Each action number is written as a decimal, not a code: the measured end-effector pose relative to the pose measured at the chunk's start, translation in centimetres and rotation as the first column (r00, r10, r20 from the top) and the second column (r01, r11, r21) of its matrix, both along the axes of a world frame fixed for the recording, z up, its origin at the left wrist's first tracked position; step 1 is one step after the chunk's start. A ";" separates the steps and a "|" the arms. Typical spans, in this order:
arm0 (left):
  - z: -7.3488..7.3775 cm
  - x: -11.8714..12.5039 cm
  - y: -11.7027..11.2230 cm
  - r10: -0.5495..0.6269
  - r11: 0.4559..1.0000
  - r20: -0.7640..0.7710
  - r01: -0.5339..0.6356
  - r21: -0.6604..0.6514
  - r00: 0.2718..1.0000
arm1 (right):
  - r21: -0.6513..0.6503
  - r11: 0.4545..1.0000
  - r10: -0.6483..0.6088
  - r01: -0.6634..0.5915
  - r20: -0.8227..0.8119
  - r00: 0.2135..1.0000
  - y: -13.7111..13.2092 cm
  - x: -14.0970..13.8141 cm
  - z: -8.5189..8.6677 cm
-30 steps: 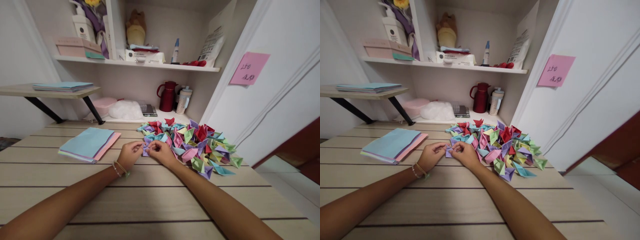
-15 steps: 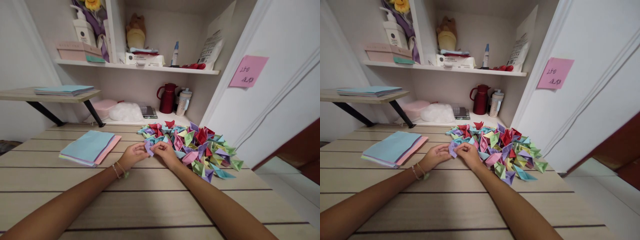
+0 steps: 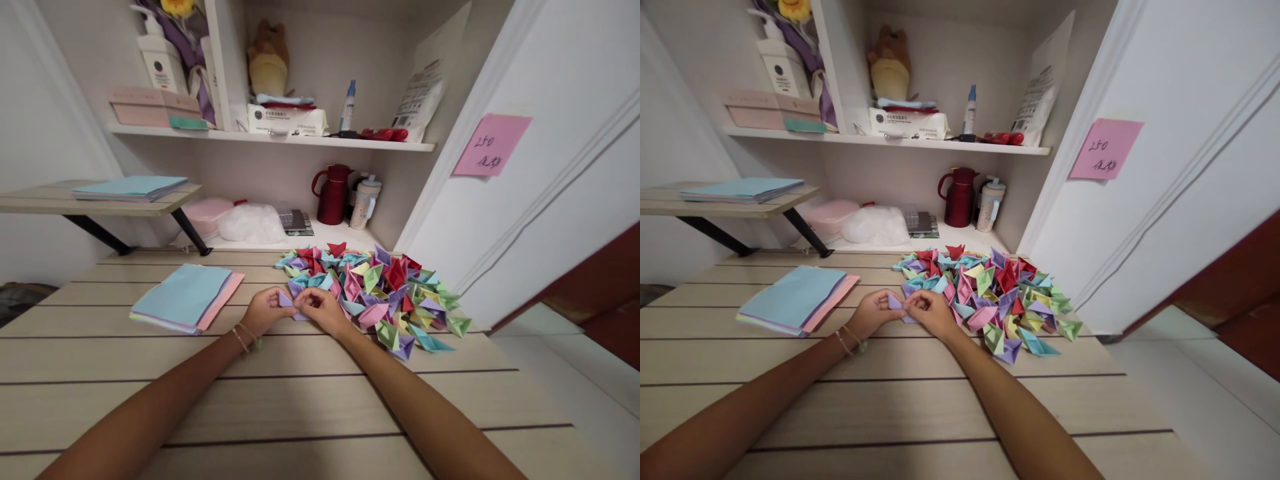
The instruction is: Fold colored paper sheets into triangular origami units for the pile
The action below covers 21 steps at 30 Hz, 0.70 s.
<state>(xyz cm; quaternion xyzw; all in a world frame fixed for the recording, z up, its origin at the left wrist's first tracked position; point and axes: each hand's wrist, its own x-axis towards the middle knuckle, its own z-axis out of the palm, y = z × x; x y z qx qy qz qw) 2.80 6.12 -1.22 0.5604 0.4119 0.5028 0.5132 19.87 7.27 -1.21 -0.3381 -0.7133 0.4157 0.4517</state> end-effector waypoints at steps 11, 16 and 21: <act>1.2 0.1 -0.3 0.144 0.989 0.052 -0.145 0.005 0.988 | 0.072 0.995 -0.079 0.069 0.155 0.985 -0.6 -0.5 0.7; 1.6 0.5 -0.6 0.191 0.981 0.033 -0.192 0.018 0.981 | 0.106 0.973 -0.219 0.205 0.145 0.965 -0.9 -0.7 0.5; 1.9 1.0 -0.8 0.254 0.966 -0.018 -0.252 0.057 0.967 | 0.207 0.913 -0.382 0.352 0.134 0.914 -1.7 -0.8 0.9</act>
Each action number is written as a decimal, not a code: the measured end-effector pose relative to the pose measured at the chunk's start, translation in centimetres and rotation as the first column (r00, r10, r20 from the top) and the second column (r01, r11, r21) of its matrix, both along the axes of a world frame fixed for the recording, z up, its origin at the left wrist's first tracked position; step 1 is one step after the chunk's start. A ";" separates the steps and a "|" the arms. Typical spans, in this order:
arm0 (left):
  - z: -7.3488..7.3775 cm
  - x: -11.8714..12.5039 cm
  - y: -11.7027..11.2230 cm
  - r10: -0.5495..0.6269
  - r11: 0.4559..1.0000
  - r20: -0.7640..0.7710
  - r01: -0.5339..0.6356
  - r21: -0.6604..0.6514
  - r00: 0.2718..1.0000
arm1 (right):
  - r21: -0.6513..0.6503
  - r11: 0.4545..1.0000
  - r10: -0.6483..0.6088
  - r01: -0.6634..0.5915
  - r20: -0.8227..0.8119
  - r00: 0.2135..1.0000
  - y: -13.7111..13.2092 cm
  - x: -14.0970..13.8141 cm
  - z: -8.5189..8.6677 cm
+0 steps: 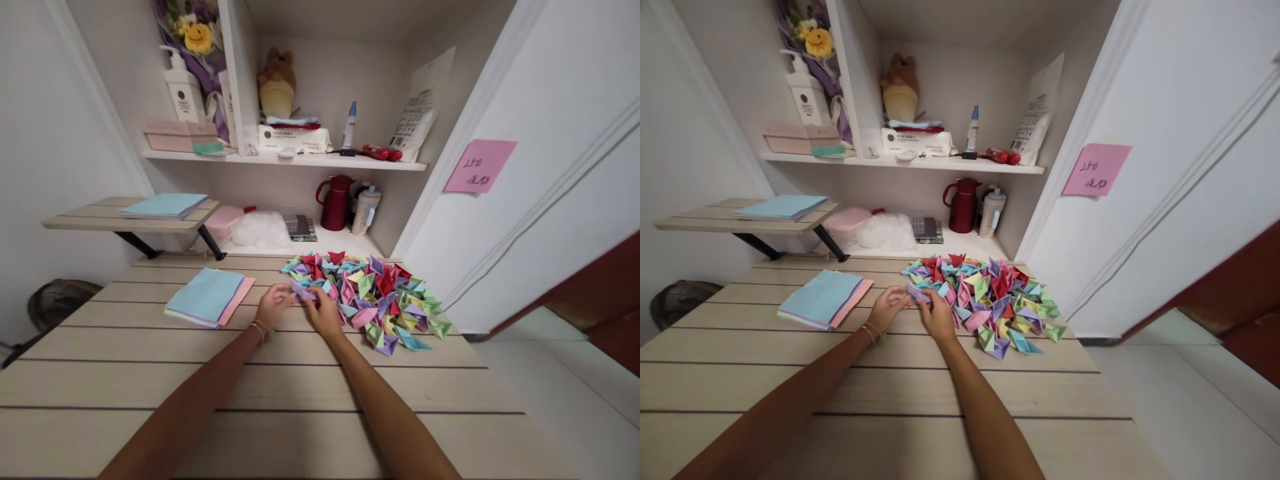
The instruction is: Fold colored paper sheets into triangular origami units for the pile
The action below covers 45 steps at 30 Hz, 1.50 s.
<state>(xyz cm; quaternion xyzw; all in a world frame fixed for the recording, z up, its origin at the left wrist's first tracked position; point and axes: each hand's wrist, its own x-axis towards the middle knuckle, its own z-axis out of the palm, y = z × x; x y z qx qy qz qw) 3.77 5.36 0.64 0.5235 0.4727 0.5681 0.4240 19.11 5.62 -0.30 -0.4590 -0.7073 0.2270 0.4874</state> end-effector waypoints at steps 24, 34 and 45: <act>1.6 -7.7 -2.5 0.603 0.599 -0.798 -0.668 0.443 0.011 | 0.035 0.925 -0.369 0.379 -0.163 0.915 0.3 0.9 -0.4; 0.9 -7.3 -2.2 0.605 0.728 -0.787 -0.486 0.484 0.121 | 0.092 0.964 -0.238 0.248 -0.106 0.965 1.0 1.2 -0.9; 1.5 -5.0 -2.5 0.104 0.980 -0.291 -0.049 0.191 0.951 | -0.157 0.979 0.094 -0.133 -0.236 0.967 0.6 1.2 0.1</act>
